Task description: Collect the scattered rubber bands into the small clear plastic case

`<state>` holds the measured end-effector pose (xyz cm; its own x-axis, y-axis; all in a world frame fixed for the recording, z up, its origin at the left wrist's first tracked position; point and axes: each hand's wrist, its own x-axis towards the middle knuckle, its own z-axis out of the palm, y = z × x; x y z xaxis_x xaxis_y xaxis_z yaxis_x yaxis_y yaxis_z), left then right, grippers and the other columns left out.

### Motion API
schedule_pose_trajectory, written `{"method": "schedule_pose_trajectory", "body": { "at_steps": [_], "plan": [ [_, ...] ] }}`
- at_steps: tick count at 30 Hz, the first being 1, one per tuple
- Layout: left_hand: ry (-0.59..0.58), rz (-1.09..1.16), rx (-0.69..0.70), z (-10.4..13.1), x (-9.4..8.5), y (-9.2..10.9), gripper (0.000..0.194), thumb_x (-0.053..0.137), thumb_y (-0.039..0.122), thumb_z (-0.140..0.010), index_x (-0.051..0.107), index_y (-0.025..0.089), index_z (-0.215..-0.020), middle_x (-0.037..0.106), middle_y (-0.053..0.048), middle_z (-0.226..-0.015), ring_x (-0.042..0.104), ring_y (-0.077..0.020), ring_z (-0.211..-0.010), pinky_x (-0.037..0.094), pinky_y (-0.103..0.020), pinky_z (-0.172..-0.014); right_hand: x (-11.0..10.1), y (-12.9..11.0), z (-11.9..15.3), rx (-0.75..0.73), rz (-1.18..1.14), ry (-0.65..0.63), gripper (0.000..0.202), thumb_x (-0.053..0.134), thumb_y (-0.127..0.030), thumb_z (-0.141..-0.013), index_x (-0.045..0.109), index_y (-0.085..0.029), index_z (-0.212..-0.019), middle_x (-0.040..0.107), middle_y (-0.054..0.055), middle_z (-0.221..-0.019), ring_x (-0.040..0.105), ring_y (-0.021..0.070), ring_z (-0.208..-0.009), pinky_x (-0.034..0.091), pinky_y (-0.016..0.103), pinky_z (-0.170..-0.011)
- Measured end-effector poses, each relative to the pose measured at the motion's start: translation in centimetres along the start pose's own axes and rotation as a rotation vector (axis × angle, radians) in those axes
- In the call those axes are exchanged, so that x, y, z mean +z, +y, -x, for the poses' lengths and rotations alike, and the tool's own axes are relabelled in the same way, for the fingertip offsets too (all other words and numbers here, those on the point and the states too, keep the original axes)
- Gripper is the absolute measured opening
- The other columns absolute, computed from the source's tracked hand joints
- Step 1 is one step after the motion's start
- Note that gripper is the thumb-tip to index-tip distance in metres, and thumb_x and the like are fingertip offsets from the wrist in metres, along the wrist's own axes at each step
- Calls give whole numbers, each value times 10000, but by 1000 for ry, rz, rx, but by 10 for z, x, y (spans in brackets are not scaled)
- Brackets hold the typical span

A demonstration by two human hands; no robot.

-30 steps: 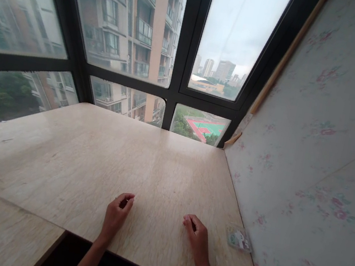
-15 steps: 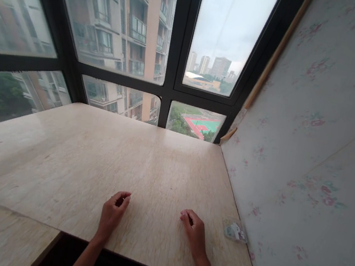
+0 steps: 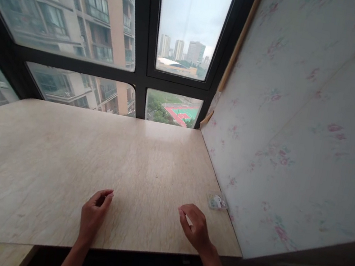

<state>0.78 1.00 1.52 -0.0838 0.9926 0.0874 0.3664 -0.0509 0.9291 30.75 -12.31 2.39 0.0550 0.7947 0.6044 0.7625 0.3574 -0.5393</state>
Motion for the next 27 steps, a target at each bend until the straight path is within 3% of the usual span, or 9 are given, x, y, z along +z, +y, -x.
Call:
{"method": "schedule_pose_trajectory", "body": {
  "at_steps": [2, 5, 7, 10, 15, 21, 24, 27],
  "plan": [
    [-4, -1, -4, 0, 0, 1, 413, 607, 512, -694, 678, 165, -907, 708, -88, -917, 651, -276, -872, 515, -362, -762, -27, 12, 2, 46, 135, 20, 237, 483, -186, -889, 601, -229, -1090, 669, 76, -988, 616, 213, -970, 501, 387, -863],
    [-9, -10, -8, 1, 1, 4, 413, 608, 510, -695, 682, 169, -914, 710, -83, -909, 650, -276, -866, 512, -368, -765, -68, 40, -1, 220, 404, -53, 496, 517, -202, -823, 477, -209, -1318, 570, 129, -1254, 515, 272, -1184, 419, 483, -1006],
    [-10, -13, -14, 2, 1, 6, 407, 607, 504, -697, 685, 171, -917, 710, -79, -908, 650, -274, -863, 509, -373, -776, -87, 59, -4, 299, 541, -220, 624, 504, -126, -747, 438, -173, -1365, 531, 145, -1325, 455, 288, -1257, 363, 492, -1056],
    [-10, -12, -17, 3, 1, 8, 403, 608, 499, -696, 688, 174, -920, 710, -75, -910, 652, -270, -856, 509, -377, -785, -99, 79, -10, 362, 626, -489, 779, 497, -49, -631, 402, -119, -1401, 473, 159, -1402, 390, 290, -1319, 316, 460, -1093],
    [13, 36, -1, 5, -2, 7, 398, 618, 493, -690, 691, 167, -906, 714, -72, -882, 660, -258, -824, 524, -366, -768, -99, 85, -26, 374, 618, -638, 814, 513, -19, -565, 440, -49, -1375, 569, 196, -1285, 494, 292, -1220, 378, 403, -1031],
    [4, 98, 26, 3, -1, -3, 376, 618, 482, -701, 687, 168, -896, 713, -74, -876, 659, -244, -811, 524, -350, -746, -94, 60, -59, 341, 551, -718, 801, 628, -86, -570, 475, -69, -1356, 592, 198, -1221, 529, 316, -1151, 421, 393, -959],
    [3, 117, 26, 3, 1, -7, 351, 621, 464, -707, 687, 170, -886, 710, -72, -861, 653, -235, -790, 517, -344, -729, -74, 38, -79, 280, 472, -716, 782, 657, -174, -650, 428, -120, -1395, 556, 167, -1276, 533, 277, -1155, 421, 366, -964],
    [18, 162, 21, 4, 2, -7, 326, 627, 441, -722, 685, 166, -887, 701, -65, -835, 641, -215, -753, 510, -328, -699, -40, 12, -102, 195, 370, -707, 772, 680, -278, -709, 394, -147, -1414, 550, 148, -1286, 566, 242, -1113, 432, 356, -957]
  ]
}}
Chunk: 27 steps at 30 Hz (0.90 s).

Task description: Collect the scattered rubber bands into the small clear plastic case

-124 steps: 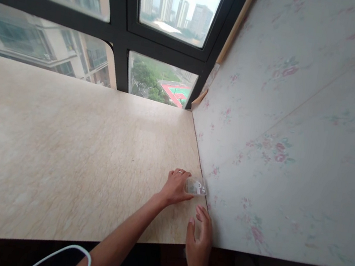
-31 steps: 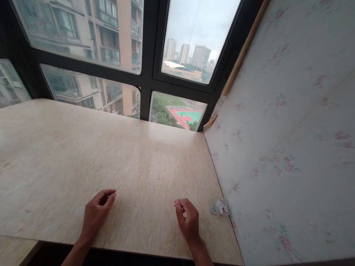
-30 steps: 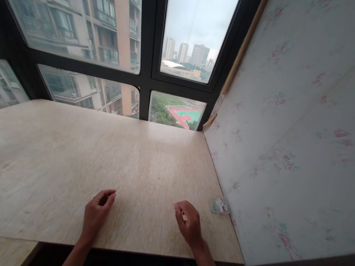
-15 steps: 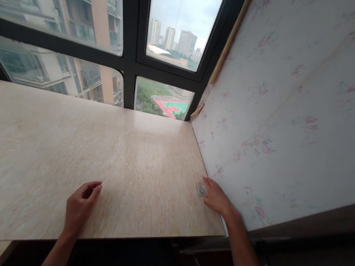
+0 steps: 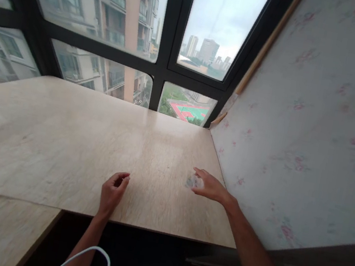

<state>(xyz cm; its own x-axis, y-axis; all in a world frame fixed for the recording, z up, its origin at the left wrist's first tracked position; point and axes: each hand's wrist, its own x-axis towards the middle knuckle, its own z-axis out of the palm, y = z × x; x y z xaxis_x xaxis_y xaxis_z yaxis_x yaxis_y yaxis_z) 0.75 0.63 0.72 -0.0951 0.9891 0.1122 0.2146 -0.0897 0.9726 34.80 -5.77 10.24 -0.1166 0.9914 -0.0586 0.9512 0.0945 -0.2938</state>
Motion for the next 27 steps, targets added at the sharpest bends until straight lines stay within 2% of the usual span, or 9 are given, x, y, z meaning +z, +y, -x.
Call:
{"method": "schedule_pose_trajectory", "body": {
  "at_steps": [5, 9, 12, 15, 20, 27],
  "plan": [
    [-1, 248, -37, 10, 3, 10, 344, 660, 422, -736, 668, 152, -950, 685, -76, -891, 626, -195, -784, 505, -299, -678, 7, -68, -47, -245, -249, 40, 757, 721, -362, -711, 436, -171, -1386, 634, 115, -1150, 617, 227, -986, 508, 341, -788],
    [-100, 625, -48, 21, 11, 29, 504, 735, 318, -709, 590, 184, -1172, 625, -110, -1176, 605, -219, -1004, 499, -313, -809, 6, -115, -66, -405, -355, -10, 701, 714, -380, -729, 480, -154, -1350, 647, 108, -1127, 622, 207, -948, 513, 289, -684],
    [-169, 829, -85, 25, 15, 40, 597, 776, 250, -679, 550, 195, -1229, 611, -109, -1221, 580, -236, -1097, 467, -326, -902, 2, -141, -73, -484, -349, -17, 615, 706, -377, -745, 541, -140, -1287, 658, 106, -1101, 619, 202, -934, 507, 278, -677],
    [-166, 909, -95, 24, 15, 44, 572, 777, 229, -686, 555, 184, -1212, 642, -101, -1169, 601, -236, -1066, 463, -328, -903, -3, -156, -77, -549, -325, -30, 474, 701, -354, -756, 617, -168, -1184, 674, 83, -1036, 618, 192, -893, 490, 263, -657],
    [-177, 923, -83, 22, 9, 36, 525, 781, 206, -675, 601, 173, -1167, 678, -80, -1076, 633, -216, -960, 480, -311, -839, -5, -164, -83, -628, -274, -81, 281, 693, -321, -755, 680, -194, -1005, 673, 38, -896, 594, 156, -782, 438, 233, -619],
    [-201, 940, -82, 20, 10, 30, 520, 786, 262, -662, 636, 157, -1149, 684, -92, -1051, 626, -254, -982, 469, -348, -865, -2, -167, -87, -622, -200, -72, 120, 692, -280, -719, 611, -191, -715, 613, -24, -706, 502, 104, -635, 327, 214, -558]
  ]
}}
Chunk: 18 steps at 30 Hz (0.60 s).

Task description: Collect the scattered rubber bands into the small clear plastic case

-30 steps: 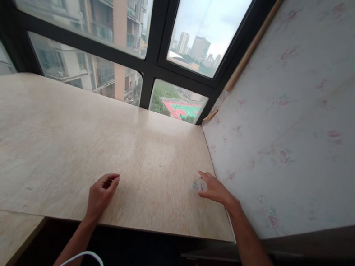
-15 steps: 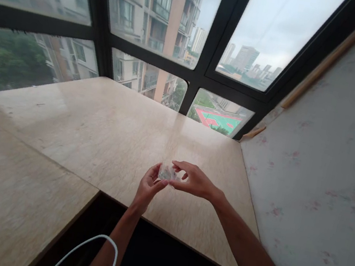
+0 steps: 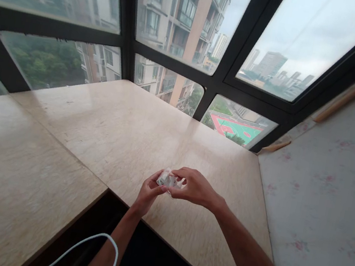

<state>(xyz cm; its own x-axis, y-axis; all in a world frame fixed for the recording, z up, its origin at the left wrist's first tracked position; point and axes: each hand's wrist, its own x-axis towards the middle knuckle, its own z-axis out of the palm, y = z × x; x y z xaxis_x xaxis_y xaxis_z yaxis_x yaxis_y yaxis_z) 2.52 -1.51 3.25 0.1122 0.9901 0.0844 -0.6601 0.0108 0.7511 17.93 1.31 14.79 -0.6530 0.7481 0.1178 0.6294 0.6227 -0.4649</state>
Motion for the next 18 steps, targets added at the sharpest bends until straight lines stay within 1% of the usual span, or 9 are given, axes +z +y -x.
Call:
{"method": "schedule_pose_trajectory", "body": {
  "at_steps": [5, 10, 14, 18],
  "plan": [
    [10, -11, -3, 0, 0, -1, 552, 792, 271, -650, 630, 161, -1166, 684, -92, -1045, 627, -269, -988, 475, -356, -857, -1, 1, -1, -15, 7, 0, 157, 696, -285, -702, 577, -190, -663, 562, -36, -644, 456, 97, -590, 289, 219, -545],
    [39, -30, 16, 2, 0, -5, 545, 790, 272, -649, 632, 163, -1159, 689, -90, -1020, 632, -275, -980, 484, -366, -851, 1, 7, -2, -36, -2, -7, 125, 702, -271, -680, 603, -194, -693, 564, -24, -671, 464, 107, -608, 309, 221, -574],
    [75, -58, -12, 1, -1, -10, 569, 798, 270, -634, 630, 162, -1167, 692, -96, -1021, 635, -280, -972, 489, -378, -849, 4, 13, 1, -21, -38, -5, 126, 699, -274, -680, 604, -192, -700, 569, -20, -686, 466, 109, -614, 317, 223, -581],
    [80, -38, -19, 0, -3, -12, 590, 807, 293, -611, 632, 160, -1159, 697, -101, -1008, 638, -287, -980, 477, -393, -875, 5, 19, 3, 3, -108, 6, 126, 671, -243, -700, 570, -186, -652, 520, -45, -630, 436, 95, -595, 312, 218, -570]
  ]
}}
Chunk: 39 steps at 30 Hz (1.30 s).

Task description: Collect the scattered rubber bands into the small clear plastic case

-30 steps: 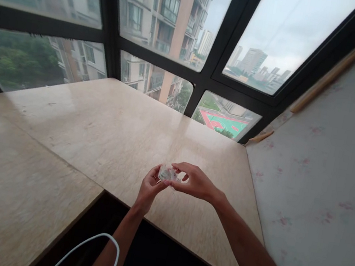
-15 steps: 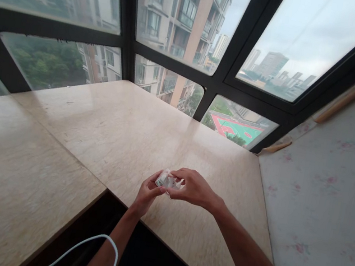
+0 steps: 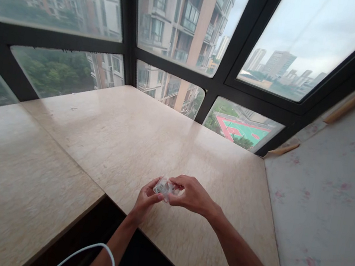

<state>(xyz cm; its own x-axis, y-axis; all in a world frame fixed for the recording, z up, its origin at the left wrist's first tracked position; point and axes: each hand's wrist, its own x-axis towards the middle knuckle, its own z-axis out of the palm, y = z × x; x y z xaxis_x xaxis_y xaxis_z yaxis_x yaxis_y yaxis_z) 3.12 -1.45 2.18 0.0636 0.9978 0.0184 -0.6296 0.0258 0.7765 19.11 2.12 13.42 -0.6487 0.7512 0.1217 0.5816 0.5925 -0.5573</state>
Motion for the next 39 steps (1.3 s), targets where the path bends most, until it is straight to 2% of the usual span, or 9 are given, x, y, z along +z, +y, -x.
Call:
{"method": "schedule_pose_trajectory", "body": {
  "at_steps": [3, 5, 9, 14, 21, 26, 31, 35, 39],
  "plan": [
    [-34, 44, 5, -1, -1, 1, 596, 797, 326, -618, 625, 157, -1163, 692, -116, -1027, 623, -308, -1021, 467, -421, -891, 0, 5, 1, 27, -130, 4, 106, 640, -248, -745, 604, -180, -672, 533, -43, -637, 465, 93, -607, 349, 214, -577],
    [-70, 76, -1, 0, -1, 4, 578, 777, 343, -642, 620, 156, -1167, 680, -127, -1064, 601, -321, -1068, 454, -441, -912, 0, 9, 1, 64, -279, 1, 125, 648, -298, -765, 672, -179, -797, 604, -20, -718, 534, 115, -666, 412, 229, -619],
    [-77, 172, -26, 2, -5, 10, 535, 701, 431, -711, 612, 181, -1176, 662, -117, -1112, 567, -320, -1123, 422, -474, -962, 2, 22, 4, 175, -626, 29, 458, 699, -420, -751, 658, -176, -1136, 684, 61, -974, 634, 189, -858, 514, 316, -740],
    [83, 346, 30, -6, -25, 32, 507, 580, 526, -780, 628, 179, -1147, 669, -95, -1068, 588, -273, -1065, 430, -483, -976, 8, 45, 15, 308, -801, 104, 532, 684, -538, -740, 649, -186, -1137, 693, 111, -1066, 649, 257, -996, 528, 400, -819],
    [344, 265, 203, -44, -78, 93, 368, 601, 500, -767, 655, 195, -967, 689, -59, -941, 638, -207, -910, 521, -363, -807, 30, 83, 46, 424, -798, 167, 521, 663, -596, -732, 675, -198, -1070, 680, 133, -1125, 650, 284, -1020, 510, 443, -886],
    [481, -67, 180, -74, -111, 119, 376, 711, 462, -642, 601, 177, -861, 656, -25, -801, 644, -183, -810, 504, -322, -746, 47, 103, 62, 492, -770, 190, 583, 679, -625, -689, 650, -214, -1101, 675, 139, -1133, 640, 317, -1048, 520, 454, -872],
    [554, -618, 203, -101, -133, 127, 557, 788, 442, -529, 605, 147, -964, 641, -48, -854, 621, -191, -797, 457, -295, -704, 57, 112, 69, 505, -830, 208, 558, 665, -620, -709, 628, -225, -1103, 663, 143, -1163, 626, 317, -1076, 495, 468, -916],
    [449, -1245, 187, -115, -140, 126, 532, 830, 348, -455, 655, 171, -926, 649, -78, -909, 581, -268, -935, 426, -337, -821, 66, 116, 70, 510, -837, 254, 561, 680, -618, -696, 636, -218, -1088, 666, 141, -1147, 628, 312, -1067, 499, 449, -917],
    [318, -1754, 76, -122, -139, 120, 447, 758, 338, -612, 643, 198, -1020, 636, -95, -1039, 549, -287, -1032, 393, -358, -887, 72, 121, 72, 493, -838, 283, 574, 686, -601, -704, 627, -197, -1108, 677, 137, -1095, 634, 305, -1038, 507, 437, -895]
  ]
}}
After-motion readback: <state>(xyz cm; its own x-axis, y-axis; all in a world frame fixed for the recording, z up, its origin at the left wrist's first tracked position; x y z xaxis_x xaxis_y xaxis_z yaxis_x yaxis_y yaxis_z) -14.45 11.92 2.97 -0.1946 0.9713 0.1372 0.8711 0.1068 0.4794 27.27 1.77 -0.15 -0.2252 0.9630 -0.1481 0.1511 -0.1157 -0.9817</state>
